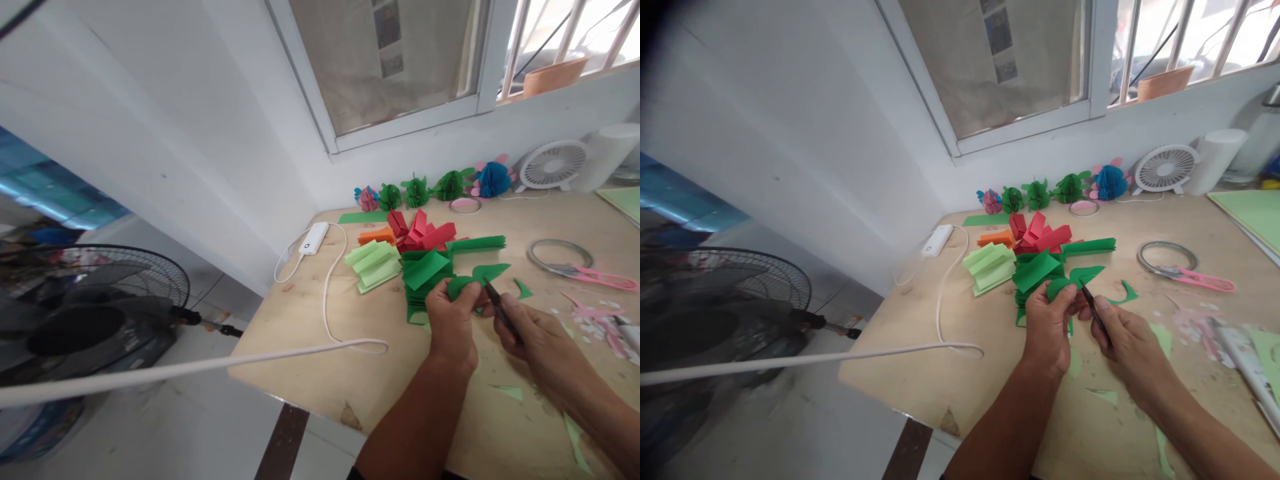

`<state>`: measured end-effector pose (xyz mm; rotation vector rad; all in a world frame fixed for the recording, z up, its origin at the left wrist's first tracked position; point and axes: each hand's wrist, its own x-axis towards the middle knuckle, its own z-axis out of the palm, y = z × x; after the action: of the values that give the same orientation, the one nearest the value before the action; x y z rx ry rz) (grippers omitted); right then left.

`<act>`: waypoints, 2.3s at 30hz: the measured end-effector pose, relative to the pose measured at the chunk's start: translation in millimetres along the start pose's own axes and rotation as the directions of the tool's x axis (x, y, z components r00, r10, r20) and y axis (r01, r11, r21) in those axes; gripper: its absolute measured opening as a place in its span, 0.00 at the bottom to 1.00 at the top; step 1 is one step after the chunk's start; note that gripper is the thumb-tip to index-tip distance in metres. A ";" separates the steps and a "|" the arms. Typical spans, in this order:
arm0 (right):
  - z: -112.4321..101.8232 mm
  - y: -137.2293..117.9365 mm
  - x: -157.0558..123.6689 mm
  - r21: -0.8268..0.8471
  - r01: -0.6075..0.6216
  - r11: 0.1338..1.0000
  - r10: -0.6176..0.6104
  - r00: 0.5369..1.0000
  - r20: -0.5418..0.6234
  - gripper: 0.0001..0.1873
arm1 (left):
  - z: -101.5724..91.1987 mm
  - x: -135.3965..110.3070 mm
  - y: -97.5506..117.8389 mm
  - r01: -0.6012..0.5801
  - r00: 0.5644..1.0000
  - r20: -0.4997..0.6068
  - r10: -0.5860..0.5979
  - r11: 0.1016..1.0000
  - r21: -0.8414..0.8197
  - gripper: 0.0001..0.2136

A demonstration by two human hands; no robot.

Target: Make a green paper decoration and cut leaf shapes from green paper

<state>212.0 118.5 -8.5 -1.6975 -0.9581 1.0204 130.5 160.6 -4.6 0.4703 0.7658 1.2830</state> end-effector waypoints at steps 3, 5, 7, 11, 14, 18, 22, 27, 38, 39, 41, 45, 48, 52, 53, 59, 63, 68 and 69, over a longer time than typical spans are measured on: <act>0.2 0.5 0.2 -0.003 0.006 1.000 -0.006 1.000 0.004 0.34 | -1.3 1.4 -1.5 -0.005 1.000 0.010 0.005 1.000 -0.005 0.15; 0.6 0.2 0.5 -0.004 0.010 1.000 -0.010 1.000 0.009 0.34 | -1.3 1.3 -1.2 -0.004 1.000 0.001 0.004 1.000 -0.009 0.15; 1.0 -0.3 0.7 -0.006 0.012 1.000 -0.011 1.000 0.012 0.35 | -0.7 0.8 -0.3 0.007 1.000 -0.015 -0.007 1.000 -0.015 0.15; 0.4 -0.5 0.2 -0.007 0.008 1.000 -0.008 1.000 0.012 0.34 | 1.2 -0.3 2.0 0.010 0.999 -0.030 -0.010 1.000 -0.001 0.15; -0.2 1.3 0.2 -0.003 0.008 1.000 -0.008 1.000 0.009 0.34 | 2.4 -0.6 3.4 0.020 0.999 -0.037 -0.020 1.000 0.004 0.15; 0.4 4.1 1.2 0.008 0.012 1.000 -0.012 1.000 0.012 0.35 | 2.7 -1.0 4.1 0.016 0.999 -0.044 -0.015 1.000 0.014 0.15; 0.9 4.2 0.8 0.007 0.015 1.000 -0.015 1.000 0.009 0.34 | 2.1 -1.7 3.9 0.015 1.000 -0.018 -0.015 1.000 0.013 0.15; 0.4 5.0 1.4 0.002 0.016 1.000 -0.016 1.000 -0.003 0.34 | 1.3 -0.5 2.4 0.027 0.999 -0.018 -0.027 0.999 0.031 0.16; -0.4 7.6 3.0 0.008 0.019 1.000 -0.019 1.000 -0.008 0.32 | 1.1 -2.0 3.0 0.033 0.999 -0.003 -0.033 0.999 -0.019 0.11; -0.3 6.9 3.0 0.007 0.020 1.000 -0.020 1.000 -0.009 0.32 | 1.1 -1.9 2.9 0.034 0.999 -0.006 -0.034 0.999 -0.020 0.11; -0.4 6.0 3.1 0.002 0.022 1.000 -0.022 1.000 -0.011 0.33 | 1.0 -1.6 2.3 0.030 1.000 -0.003 -0.030 0.999 -0.021 0.12; -0.6 6.4 3.3 -0.008 0.021 1.000 -0.021 1.000 -0.014 0.34 | 0.7 -0.9 2.0 0.046 0.999 0.003 -0.046 0.999 -0.012 0.14; -0.3 6.6 2.9 -0.008 0.026 1.000 -0.026 0.999 -0.018 0.33 | 1.4 -1.6 2.9 0.055 0.998 -0.004 -0.055 0.998 -0.012 0.15; 0.7 3.0 2.1 -0.014 0.023 1.000 -0.024 0.999 -0.030 0.34 | 2.2 -3.3 3.4 0.054 0.998 0.010 -0.054 0.998 -0.028 0.14; 0.8 1.7 1.8 -0.018 0.021 1.000 -0.022 0.999 -0.035 0.34 | 2.2 -3.6 3.1 0.054 0.999 0.007 -0.054 0.998 -0.031 0.14; -1.0 -0.8 -0.6 -0.028 0.020 0.999 -0.021 0.999 -0.040 0.34 | 0.3 -3.5 0.7 0.039 0.999 0.030 -0.039 0.999 -0.018 0.15; -2.7 1.9 0.9 -0.031 0.020 0.999 -0.021 0.999 -0.040 0.34 | -0.1 -3.7 3.2 0.032 0.999 0.020 -0.032 0.999 -0.007 0.13; -1.4 2.9 3.8 -0.022 0.013 1.000 -0.014 0.999 -0.039 0.34 | -0.4 -2.5 7.8 0.057 0.998 0.001 -0.057 0.998 -0.040 0.12; -1.2 2.8 3.6 -0.016 0.013 1.000 -0.013 0.999 -0.037 0.34 | -0.7 -2.0 8.3 0.062 0.998 -0.008 -0.063 0.997 -0.047 0.12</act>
<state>214.8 120.7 -11.6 -1.7154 -0.9546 0.9718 124.2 160.6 1.3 0.4004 0.7515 1.2430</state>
